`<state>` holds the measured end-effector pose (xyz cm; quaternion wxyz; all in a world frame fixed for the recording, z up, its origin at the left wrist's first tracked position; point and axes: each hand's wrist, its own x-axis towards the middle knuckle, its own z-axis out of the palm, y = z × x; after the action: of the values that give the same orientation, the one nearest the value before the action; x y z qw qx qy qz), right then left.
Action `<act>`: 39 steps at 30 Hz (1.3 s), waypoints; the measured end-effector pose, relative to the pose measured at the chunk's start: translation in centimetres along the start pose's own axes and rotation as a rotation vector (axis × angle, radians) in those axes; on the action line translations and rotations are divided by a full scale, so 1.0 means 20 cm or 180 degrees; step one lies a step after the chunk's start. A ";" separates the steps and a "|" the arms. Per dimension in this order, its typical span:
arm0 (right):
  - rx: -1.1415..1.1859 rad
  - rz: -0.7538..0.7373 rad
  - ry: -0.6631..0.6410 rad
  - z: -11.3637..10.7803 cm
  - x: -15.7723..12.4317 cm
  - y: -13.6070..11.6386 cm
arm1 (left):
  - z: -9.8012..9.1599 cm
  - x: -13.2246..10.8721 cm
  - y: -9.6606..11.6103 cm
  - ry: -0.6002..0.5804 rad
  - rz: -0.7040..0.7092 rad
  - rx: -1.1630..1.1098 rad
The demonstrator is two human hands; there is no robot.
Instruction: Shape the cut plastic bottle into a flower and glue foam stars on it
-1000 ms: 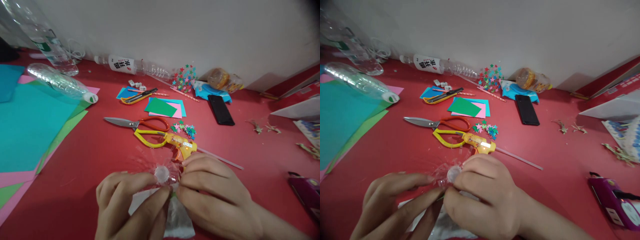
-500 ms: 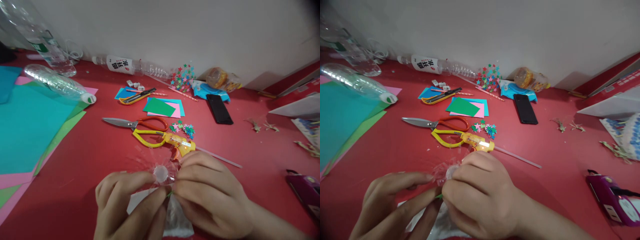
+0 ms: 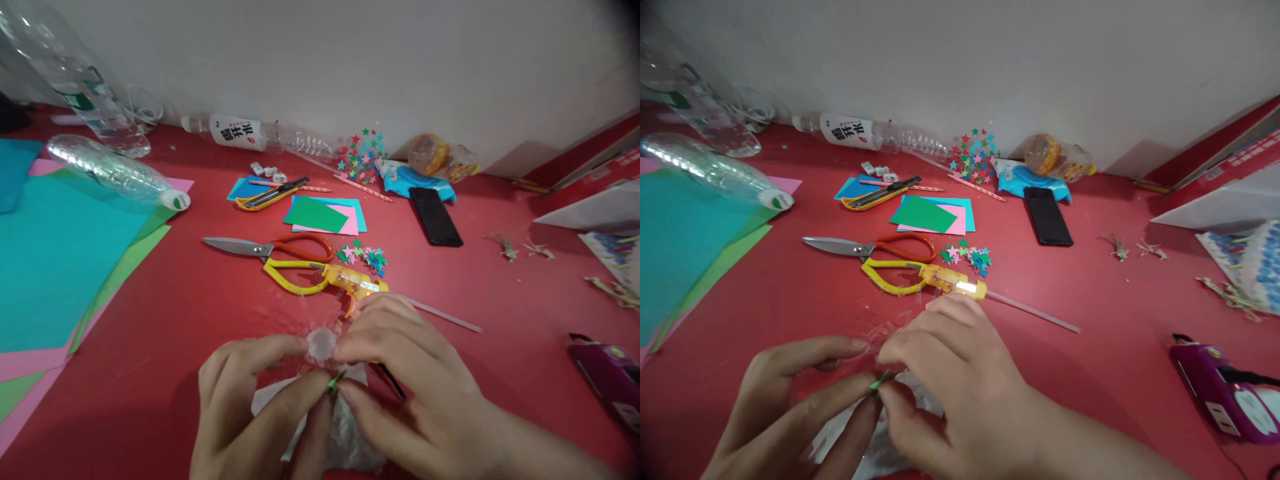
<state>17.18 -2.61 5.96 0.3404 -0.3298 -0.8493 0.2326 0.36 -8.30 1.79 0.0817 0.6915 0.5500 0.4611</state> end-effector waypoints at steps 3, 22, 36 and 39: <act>-0.0007 -0.0008 -0.0030 0.00 0.00 0.00 | 0.01 0.00 0.01 0.0034 -0.0093 -0.0158; 0.0083 0.0220 -0.0065 -0.01 0.00 -0.01 | -0.02 0.02 0.00 -0.0145 -0.0229 -0.0475; -0.0045 0.0523 -0.0058 -0.06 -0.01 -0.07 | -0.03 0.03 0.01 -0.0373 -0.0361 -0.0492; -0.0058 0.0556 -0.0027 -0.08 -0.01 -0.08 | -0.04 0.04 0.01 -0.0420 -0.0373 -0.0371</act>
<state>17.83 -3.47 7.88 0.3122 -0.4046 -0.8208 0.2550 -0.06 -8.08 2.73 0.1848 0.6811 0.5552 0.4402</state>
